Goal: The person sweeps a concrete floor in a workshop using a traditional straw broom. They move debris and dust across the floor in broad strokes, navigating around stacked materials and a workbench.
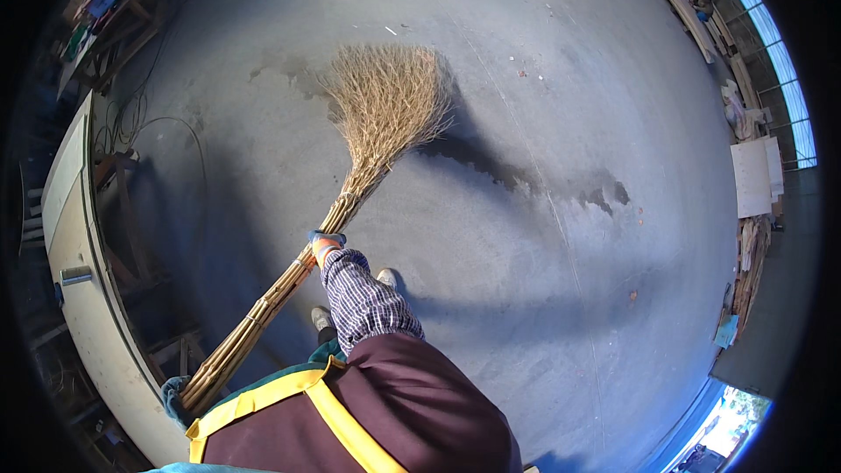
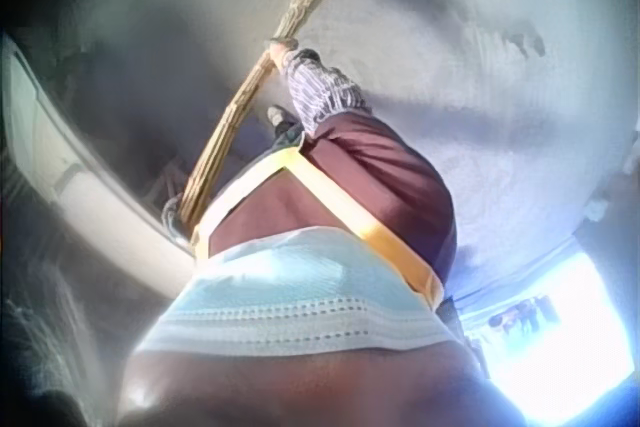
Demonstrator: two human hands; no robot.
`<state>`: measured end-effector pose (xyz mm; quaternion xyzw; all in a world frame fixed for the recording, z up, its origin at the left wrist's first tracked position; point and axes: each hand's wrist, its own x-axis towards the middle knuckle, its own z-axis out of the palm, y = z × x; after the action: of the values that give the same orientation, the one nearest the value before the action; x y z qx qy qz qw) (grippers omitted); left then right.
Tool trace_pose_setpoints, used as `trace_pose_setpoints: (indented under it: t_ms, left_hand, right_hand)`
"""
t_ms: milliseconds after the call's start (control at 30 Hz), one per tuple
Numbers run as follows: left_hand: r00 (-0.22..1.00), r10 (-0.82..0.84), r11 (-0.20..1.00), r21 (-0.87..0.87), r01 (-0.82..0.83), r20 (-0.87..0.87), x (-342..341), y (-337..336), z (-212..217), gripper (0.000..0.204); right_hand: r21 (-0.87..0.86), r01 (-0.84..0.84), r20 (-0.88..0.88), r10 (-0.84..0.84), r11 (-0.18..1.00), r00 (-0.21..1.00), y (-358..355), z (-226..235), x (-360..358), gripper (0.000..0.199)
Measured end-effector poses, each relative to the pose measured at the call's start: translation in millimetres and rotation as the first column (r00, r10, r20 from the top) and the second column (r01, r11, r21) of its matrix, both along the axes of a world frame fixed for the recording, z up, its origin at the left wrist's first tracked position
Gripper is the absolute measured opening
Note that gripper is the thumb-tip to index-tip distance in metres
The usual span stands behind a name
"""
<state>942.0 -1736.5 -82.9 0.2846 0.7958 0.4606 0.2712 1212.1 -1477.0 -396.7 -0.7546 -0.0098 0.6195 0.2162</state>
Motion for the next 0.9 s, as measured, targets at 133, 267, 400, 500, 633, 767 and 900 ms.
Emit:
trace_pose_setpoints:
  t_ms: [133,267,400,500,633,767,900]
  left_hand:
    - [0.835,-0.45,0.85,0.136,0.509,-0.316,69,98,20,0.024]
    - [0.576,-0.644,0.608,0.12,0.785,-0.502,126,161,18,0.021]
    - [0.493,-0.79,0.465,0.17,0.869,-0.364,162,203,2,0.023]
    - [0.564,-0.826,0.546,0.236,0.804,-0.012,188,217,-14,0.03]
    - [0.467,-0.878,0.477,0.243,0.845,0.102,221,221,-35,0.029]
    - [0.354,-0.935,0.34,0.239,0.91,-0.016,241,229,-47,0.027]
    - [0.323,-0.944,0.278,0.364,0.889,-0.067,222,248,-48,0.023]
  right_hand:
    - [0.052,0.276,0.003,-0.277,0.96,0.961,-19,-15,83,0.051]
    - [0.053,0.561,0.009,-0.562,0.826,0.827,-43,-32,152,0.053]
    - [0.051,0.657,0.008,-0.658,0.752,0.753,-79,-51,209,0.06]
    - [0.019,0.78,-0.016,-0.78,0.626,0.626,-112,-68,239,0.062]
    - [-0.027,0.881,-0.04,-0.881,0.473,0.472,-163,-81,275,0.059]
    - [-0.154,0.813,-0.03,-0.825,0.561,0.564,-180,-74,321,0.062]
    - [-0.013,0.939,-0.195,-0.922,0.343,0.334,-173,-43,325,0.051]
